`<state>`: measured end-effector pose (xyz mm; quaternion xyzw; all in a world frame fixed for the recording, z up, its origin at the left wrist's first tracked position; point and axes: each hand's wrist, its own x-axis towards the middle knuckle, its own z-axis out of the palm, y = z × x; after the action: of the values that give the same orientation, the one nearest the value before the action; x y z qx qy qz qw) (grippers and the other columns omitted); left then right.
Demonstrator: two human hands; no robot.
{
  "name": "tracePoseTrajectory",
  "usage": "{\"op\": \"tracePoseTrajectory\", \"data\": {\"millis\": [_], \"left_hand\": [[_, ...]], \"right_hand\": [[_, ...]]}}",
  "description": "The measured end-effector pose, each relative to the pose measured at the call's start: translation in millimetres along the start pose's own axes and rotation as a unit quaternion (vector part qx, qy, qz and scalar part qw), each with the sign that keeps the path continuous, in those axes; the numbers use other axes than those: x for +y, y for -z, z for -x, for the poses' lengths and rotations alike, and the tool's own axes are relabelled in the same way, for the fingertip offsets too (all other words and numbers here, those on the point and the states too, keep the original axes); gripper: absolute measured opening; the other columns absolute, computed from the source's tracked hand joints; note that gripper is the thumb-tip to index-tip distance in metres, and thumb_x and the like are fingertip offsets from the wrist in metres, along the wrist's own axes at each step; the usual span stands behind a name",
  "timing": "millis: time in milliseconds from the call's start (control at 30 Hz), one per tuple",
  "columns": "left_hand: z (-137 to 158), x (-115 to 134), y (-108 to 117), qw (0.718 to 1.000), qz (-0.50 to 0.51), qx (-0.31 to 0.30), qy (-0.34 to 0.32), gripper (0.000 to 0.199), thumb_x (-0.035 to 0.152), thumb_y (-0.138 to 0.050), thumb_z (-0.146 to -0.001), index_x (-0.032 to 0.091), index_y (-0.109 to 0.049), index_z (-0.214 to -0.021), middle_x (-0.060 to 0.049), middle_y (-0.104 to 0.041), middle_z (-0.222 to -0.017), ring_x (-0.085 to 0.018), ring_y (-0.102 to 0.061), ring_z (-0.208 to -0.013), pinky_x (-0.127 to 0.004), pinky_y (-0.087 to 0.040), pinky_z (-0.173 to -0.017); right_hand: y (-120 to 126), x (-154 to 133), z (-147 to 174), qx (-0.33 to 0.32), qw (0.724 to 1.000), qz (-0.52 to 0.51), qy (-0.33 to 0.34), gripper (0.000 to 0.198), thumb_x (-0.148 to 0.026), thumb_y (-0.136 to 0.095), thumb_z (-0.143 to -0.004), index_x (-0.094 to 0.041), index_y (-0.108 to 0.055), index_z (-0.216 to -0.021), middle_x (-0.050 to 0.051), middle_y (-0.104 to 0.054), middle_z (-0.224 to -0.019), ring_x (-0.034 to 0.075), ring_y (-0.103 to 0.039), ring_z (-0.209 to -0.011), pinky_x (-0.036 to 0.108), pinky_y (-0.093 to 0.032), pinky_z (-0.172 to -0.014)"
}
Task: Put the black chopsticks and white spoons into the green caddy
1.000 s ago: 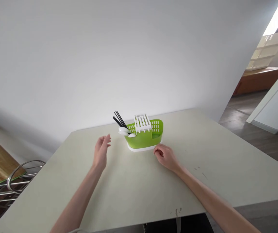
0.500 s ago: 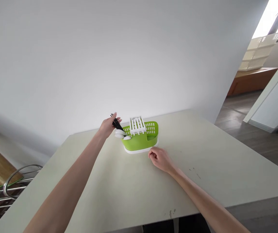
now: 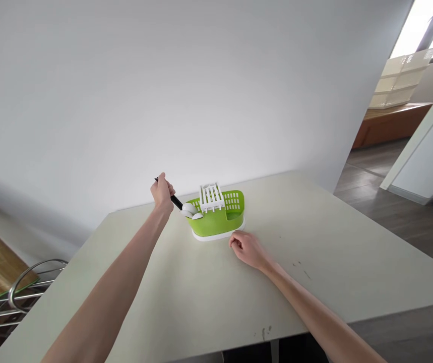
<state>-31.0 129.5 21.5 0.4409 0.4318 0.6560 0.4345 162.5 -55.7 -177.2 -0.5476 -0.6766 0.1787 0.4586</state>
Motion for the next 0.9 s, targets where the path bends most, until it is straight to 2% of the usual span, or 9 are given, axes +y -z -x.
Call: {"op": "tracePoseTrajectory", "data": {"millis": [100,200,300,433,533,600,667,767,900], "left_hand": [[0.5,20.0,0.3,0.999,0.027,0.024,-0.028,0.039,0.021,-0.066,-0.081,0.026,-0.029,-0.069,0.011,-0.023,-0.054,-0.006,-0.020,-0.042,-0.022,-0.018,-0.039],[-2.8,45.9,3.6,0.996,0.048,0.009,-0.076,0.040,0.017,-0.065,-0.075,0.026,-0.026,-0.070,0.011,-0.021,-0.054,-0.005,-0.018,-0.042,-0.023,-0.016,-0.039],[-8.1,82.9,14.0,0.990,0.063,-0.012,-0.129,0.043,0.014,-0.062,-0.075,0.026,-0.021,-0.071,0.011,-0.018,-0.054,-0.005,-0.014,-0.042,-0.025,-0.014,-0.039],[-15.4,137.7,42.2,0.983,0.106,-0.004,-0.147,0.042,0.008,-0.054,-0.076,0.026,-0.017,-0.072,0.011,-0.013,-0.054,-0.007,-0.007,-0.043,-0.027,-0.011,-0.039],[-25.6,160.7,72.7,0.985,0.114,-0.006,-0.129,0.046,0.008,-0.055,-0.075,0.026,-0.012,-0.075,0.011,-0.009,-0.055,-0.008,-0.006,-0.043,-0.026,-0.012,-0.037],[-34.4,160.7,95.0,0.990,0.082,-0.015,-0.114,0.048,0.009,-0.057,-0.075,0.026,-0.012,-0.076,0.011,-0.008,-0.054,-0.008,-0.006,-0.043,-0.026,-0.013,-0.036],[-41.8,149.1,117.2,0.996,0.009,-0.030,-0.079,0.047,0.010,-0.058,-0.077,0.026,-0.014,-0.075,0.013,-0.009,-0.053,-0.007,-0.007,-0.042,-0.024,-0.013,-0.035],[-44.5,117.7,149.2,0.994,-0.100,-0.051,0.005,0.045,0.012,-0.064,-0.080,0.027,-0.022,-0.074,0.015,-0.014,-0.050,-0.005,-0.011,-0.040,-0.021,-0.015,-0.034],[-34.4,67.9,190.3,0.978,-0.162,-0.084,0.106,0.043,0.012,-0.076,-0.075,0.026,-0.035,-0.073,0.015,-0.023,-0.049,-0.004,-0.016,-0.038,-0.019,-0.016,-0.032]], "right_hand": [[0.1,1.1,-0.1,-0.002,1.000,0.001,-0.002,0.025,-0.004,-0.051,-0.085,-0.023,-0.065,-0.076,-0.002,-0.071,-0.078,0.014,-0.060,-0.066,0.024,-0.038,-0.063],[0.0,1.6,-0.3,-0.003,1.000,0.003,-0.005,0.025,-0.004,-0.051,-0.084,-0.023,-0.065,-0.076,-0.001,-0.072,-0.078,0.014,-0.060,-0.067,0.024,-0.038,-0.063],[-0.1,1.4,0.0,-0.005,1.000,0.004,-0.008,0.025,-0.004,-0.050,-0.085,-0.023,-0.065,-0.076,-0.001,-0.071,-0.077,0.014,-0.059,-0.066,0.024,-0.039,-0.064],[0.1,1.3,1.2,-0.008,1.000,0.005,-0.011,0.025,-0.006,-0.050,-0.085,-0.023,-0.066,-0.076,-0.001,-0.070,-0.076,0.014,-0.059,-0.065,0.024,-0.039,-0.062],[-0.1,2.0,2.1,-0.011,1.000,0.007,-0.013,0.024,-0.006,-0.050,-0.084,-0.023,-0.066,-0.076,-0.001,-0.071,-0.076,0.014,-0.058,-0.063,0.025,-0.038,-0.062],[-0.6,3.0,2.9,-0.013,1.000,0.009,-0.014,0.023,-0.007,-0.050,-0.084,-0.023,-0.066,-0.076,-0.001,-0.071,-0.076,0.014,-0.058,-0.063,0.025,-0.039,-0.063],[-1.2,4.3,3.8,-0.014,1.000,0.010,-0.015,0.023,-0.009,-0.050,-0.084,-0.023,-0.066,-0.076,-0.001,-0.071,-0.077,0.015,-0.059,-0.065,0.025,-0.039,-0.064],[-1.7,6.5,5.3,-0.016,1.000,0.011,-0.021,0.022,-0.010,-0.050,-0.084,-0.023,-0.066,-0.076,-0.001,-0.071,-0.077,0.015,-0.059,-0.066,0.026,-0.039,-0.064],[-1.7,9.1,7.1,-0.018,0.999,0.013,-0.033,0.021,-0.012,-0.050,-0.084,-0.023,-0.066,-0.076,-0.001,-0.072,-0.076,0.016,-0.058,-0.065,0.027,-0.039,-0.064]]}}
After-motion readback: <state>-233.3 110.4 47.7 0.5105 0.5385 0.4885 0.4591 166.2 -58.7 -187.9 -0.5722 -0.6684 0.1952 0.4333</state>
